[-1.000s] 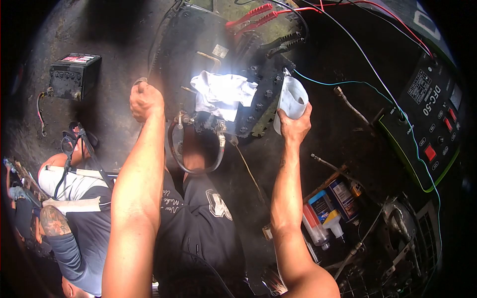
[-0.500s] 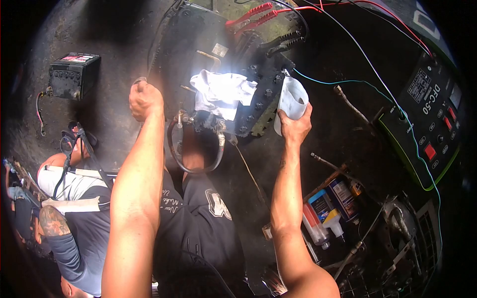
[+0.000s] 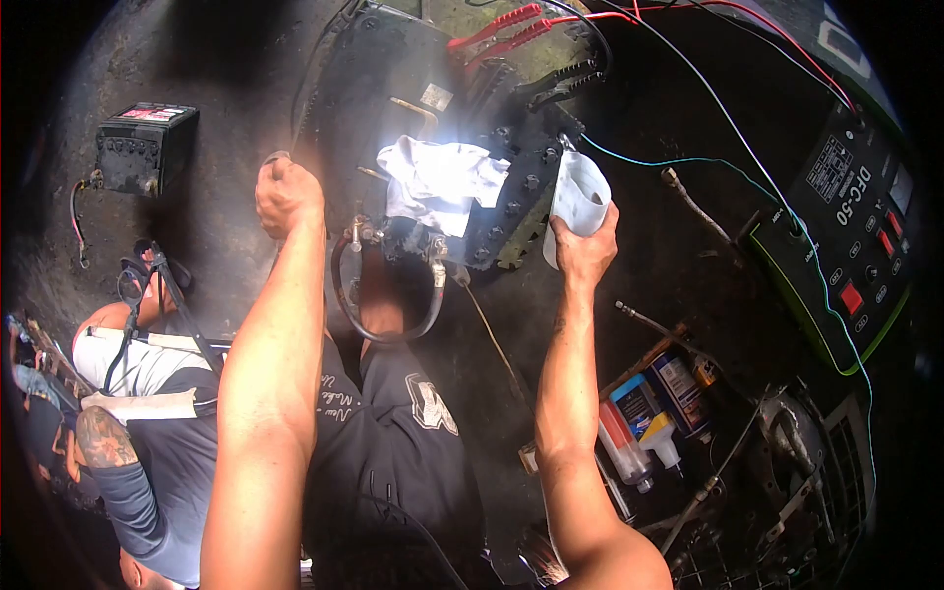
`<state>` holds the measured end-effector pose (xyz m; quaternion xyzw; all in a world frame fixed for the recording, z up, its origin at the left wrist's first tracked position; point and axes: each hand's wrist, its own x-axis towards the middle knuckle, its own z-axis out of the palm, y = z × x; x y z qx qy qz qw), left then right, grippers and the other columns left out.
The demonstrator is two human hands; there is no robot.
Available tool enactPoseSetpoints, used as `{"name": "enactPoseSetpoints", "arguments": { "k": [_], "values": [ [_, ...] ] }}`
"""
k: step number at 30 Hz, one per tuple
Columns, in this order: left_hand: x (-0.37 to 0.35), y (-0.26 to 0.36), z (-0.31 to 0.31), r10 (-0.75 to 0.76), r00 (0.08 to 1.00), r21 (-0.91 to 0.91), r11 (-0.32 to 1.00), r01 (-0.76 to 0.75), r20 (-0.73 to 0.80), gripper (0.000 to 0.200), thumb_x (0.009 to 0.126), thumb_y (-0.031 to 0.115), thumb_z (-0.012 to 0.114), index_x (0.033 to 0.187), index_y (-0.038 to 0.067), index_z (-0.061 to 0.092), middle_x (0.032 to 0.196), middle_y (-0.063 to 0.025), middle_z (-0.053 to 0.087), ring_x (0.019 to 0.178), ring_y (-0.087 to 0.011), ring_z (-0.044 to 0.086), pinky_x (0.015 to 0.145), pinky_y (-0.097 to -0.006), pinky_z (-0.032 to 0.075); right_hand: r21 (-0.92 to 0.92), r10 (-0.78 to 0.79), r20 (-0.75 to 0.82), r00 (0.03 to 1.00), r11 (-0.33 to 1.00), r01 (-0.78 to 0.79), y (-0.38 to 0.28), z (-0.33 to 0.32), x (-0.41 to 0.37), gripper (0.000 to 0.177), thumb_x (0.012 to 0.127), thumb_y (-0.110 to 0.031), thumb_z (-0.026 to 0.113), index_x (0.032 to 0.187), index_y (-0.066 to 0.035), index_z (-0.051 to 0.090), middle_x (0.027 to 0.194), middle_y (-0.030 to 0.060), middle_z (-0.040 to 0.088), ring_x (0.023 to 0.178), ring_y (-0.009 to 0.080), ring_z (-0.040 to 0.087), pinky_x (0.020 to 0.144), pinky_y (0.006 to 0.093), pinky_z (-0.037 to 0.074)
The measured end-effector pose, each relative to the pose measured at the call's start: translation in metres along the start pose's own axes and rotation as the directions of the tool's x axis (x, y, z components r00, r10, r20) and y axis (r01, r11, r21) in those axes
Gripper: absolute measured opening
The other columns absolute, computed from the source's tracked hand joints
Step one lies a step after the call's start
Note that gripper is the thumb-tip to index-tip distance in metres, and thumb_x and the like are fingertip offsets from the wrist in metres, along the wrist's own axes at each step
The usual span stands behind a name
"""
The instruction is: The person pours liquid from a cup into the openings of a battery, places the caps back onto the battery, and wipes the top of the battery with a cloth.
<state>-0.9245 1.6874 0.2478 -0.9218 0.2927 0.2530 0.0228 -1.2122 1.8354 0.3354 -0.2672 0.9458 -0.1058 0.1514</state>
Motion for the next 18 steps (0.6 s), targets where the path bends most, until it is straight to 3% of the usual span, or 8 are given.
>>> {"name": "enactPoseSetpoints", "arguments": {
  "k": [18],
  "values": [
    [-0.0023, 0.0036, -0.0049, -0.005, 0.999, 0.01, 1.0, 0.005, 0.036, 0.038, 0.085, 0.038, 0.042, 0.108, 0.021, 0.067, 0.111, -0.0106, 0.065, 0.104, -0.0342, 0.06, 0.089, -0.0451, 0.045, -0.013, 0.026, -0.006, 1.0, 1.0, -0.026, -0.0042, -0.0056, -0.0011, 0.069, 0.057, -0.013, 0.078, 0.121, -0.007, 0.052, 0.11, 0.0176, 0.063, 0.101, 0.0333, 0.062, 0.088, 0.0394, 0.049]
  ]
}}
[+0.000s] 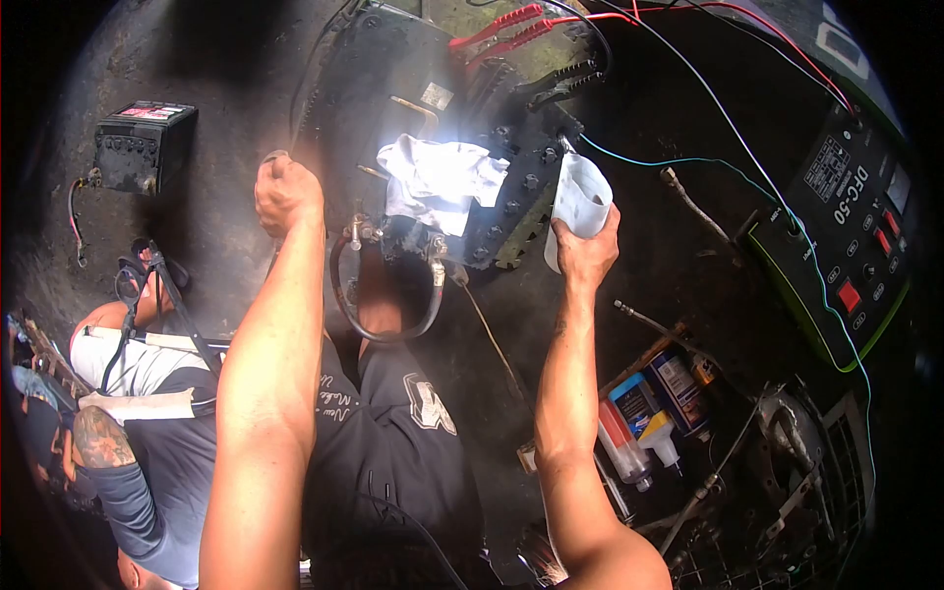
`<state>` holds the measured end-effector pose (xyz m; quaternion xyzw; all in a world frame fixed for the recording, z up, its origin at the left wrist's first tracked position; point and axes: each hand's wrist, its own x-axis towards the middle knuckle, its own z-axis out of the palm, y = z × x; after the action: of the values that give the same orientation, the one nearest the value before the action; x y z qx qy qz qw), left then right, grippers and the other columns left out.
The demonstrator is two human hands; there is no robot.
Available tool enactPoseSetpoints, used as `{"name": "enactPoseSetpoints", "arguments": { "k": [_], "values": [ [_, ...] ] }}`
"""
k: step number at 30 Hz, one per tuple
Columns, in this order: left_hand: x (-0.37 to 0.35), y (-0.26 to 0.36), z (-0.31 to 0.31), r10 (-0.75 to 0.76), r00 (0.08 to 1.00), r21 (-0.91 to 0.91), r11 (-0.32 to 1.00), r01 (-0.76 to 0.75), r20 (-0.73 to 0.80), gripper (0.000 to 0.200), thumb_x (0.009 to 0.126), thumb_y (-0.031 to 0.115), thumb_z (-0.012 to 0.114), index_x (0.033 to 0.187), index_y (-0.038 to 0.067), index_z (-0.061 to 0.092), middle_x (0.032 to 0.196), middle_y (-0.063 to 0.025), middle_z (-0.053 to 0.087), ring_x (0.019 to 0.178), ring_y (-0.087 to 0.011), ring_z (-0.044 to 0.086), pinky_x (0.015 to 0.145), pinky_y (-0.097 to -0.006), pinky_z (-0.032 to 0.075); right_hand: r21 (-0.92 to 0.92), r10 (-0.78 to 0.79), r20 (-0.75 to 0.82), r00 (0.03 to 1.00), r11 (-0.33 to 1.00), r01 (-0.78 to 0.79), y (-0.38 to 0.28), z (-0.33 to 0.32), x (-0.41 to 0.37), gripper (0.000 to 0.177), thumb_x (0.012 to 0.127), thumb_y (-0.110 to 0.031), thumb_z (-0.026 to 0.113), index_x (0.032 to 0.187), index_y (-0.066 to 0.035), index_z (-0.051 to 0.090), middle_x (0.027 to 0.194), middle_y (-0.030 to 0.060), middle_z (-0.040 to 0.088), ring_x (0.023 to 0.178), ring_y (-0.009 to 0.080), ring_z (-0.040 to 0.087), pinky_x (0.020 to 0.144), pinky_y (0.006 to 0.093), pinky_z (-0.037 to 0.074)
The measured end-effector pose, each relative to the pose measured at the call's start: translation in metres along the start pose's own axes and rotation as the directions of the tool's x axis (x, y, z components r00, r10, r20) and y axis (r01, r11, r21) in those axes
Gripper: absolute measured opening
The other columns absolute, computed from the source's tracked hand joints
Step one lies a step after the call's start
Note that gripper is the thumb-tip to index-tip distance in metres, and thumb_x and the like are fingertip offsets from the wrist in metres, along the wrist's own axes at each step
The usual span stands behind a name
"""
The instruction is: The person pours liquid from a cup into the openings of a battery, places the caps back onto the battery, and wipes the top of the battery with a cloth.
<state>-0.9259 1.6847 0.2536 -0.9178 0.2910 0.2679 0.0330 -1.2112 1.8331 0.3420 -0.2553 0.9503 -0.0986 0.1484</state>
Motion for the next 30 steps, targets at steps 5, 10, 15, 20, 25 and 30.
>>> {"name": "enactPoseSetpoints", "arguments": {
  "k": [5, 10, 15, 20, 25, 30],
  "values": [
    [0.0029, -0.0028, 0.0029, 0.002, 1.0, 0.012, 1.0, -0.002, 0.004, 0.038, 0.085, 0.038, 0.043, 0.108, 0.02, 0.067, 0.111, -0.0106, 0.065, 0.104, -0.034, 0.06, 0.089, -0.0452, 0.045, 0.015, -0.011, 0.0, 1.0, 1.0, 0.011, 0.0003, -0.0005, 0.001, 0.069, 0.057, -0.012, 0.078, 0.12, -0.007, 0.052, 0.11, 0.0174, 0.063, 0.102, 0.0334, 0.062, 0.088, 0.0395, 0.049],
    [0.0008, -0.0011, 0.0007, -0.001, 1.0, 0.008, 1.0, 0.001, 0.005, 0.038, 0.085, 0.038, 0.043, 0.108, 0.02, 0.067, 0.111, -0.011, 0.065, 0.104, -0.0338, 0.06, 0.089, -0.045, 0.046, 0.001, -0.027, -0.001, 1.0, 1.0, 0.027, -0.0005, -0.0018, 0.0014, 0.069, 0.056, -0.011, 0.078, 0.12, -0.007, 0.052, 0.11, 0.0171, 0.063, 0.102, 0.0338, 0.062, 0.088, 0.0397, 0.049],
    [0.0027, -0.0034, 0.0025, 0.006, 1.0, 0.009, 1.0, -0.006, -0.003, 0.037, 0.085, 0.038, 0.043, 0.108, 0.02, 0.067, 0.111, -0.0111, 0.065, 0.104, -0.0336, 0.06, 0.089, -0.045, 0.046, -0.017, -0.026, -0.001, 1.0, 1.0, 0.026, -0.0023, -0.002, 0.0021, 0.07, 0.055, -0.011, 0.078, 0.12, -0.007, 0.052, 0.111, 0.0175, 0.062, 0.102, 0.0344, 0.061, 0.089, 0.0405, 0.049],
    [0.0012, -0.0018, 0.0005, 0.007, 1.0, 0.0, 1.0, -0.007, 0.017, 0.037, 0.085, 0.038, 0.043, 0.108, 0.02, 0.067, 0.111, -0.0113, 0.065, 0.104, -0.0344, 0.06, 0.089, -0.0454, 0.046, -0.027, -0.004, 0.015, 1.0, 1.0, 0.004, -0.0031, -0.0034, 0.0037, 0.071, 0.055, -0.012, 0.078, 0.121, -0.008, 0.052, 0.112, 0.0179, 0.061, 0.103, 0.0347, 0.061, 0.09, 0.0405, 0.048],
    [0.0016, -0.0016, 0.0008, 0.005, 1.0, 0.006, 1.0, -0.005, 0.009, 0.037, 0.085, 0.037, 0.042, 0.107, 0.02, 0.067, 0.11, -0.0114, 0.065, 0.104, -0.0342, 0.06, 0.089, -0.0451, 0.046, -0.047, -0.016, 0.012, 1.0, 0.999, 0.017, -0.0015, -0.0039, 0.0065, 0.072, 0.055, -0.012, 0.078, 0.122, -0.008, 0.052, 0.112, 0.0182, 0.061, 0.103, 0.035, 0.06, 0.09, 0.0407, 0.048],
    [0.0016, -0.0021, 0.0013, 0.01, 1.0, 0.0, 1.0, -0.01, 0.005, 0.037, 0.085, 0.037, 0.042, 0.107, 0.02, 0.067, 0.111, -0.0116, 0.065, 0.104, -0.0343, 0.06, 0.089, -0.0445, 0.046, -0.084, -0.013, 0.026, 1.0, 0.996, 0.015, -0.0027, -0.0052, 0.0076, 0.073, 0.055, -0.013, 0.078, 0.123, -0.009, 0.052, 0.112, 0.0179, 0.06, 0.103, 0.0349, 0.06, 0.09, 0.0412, 0.048]
  ]
}}
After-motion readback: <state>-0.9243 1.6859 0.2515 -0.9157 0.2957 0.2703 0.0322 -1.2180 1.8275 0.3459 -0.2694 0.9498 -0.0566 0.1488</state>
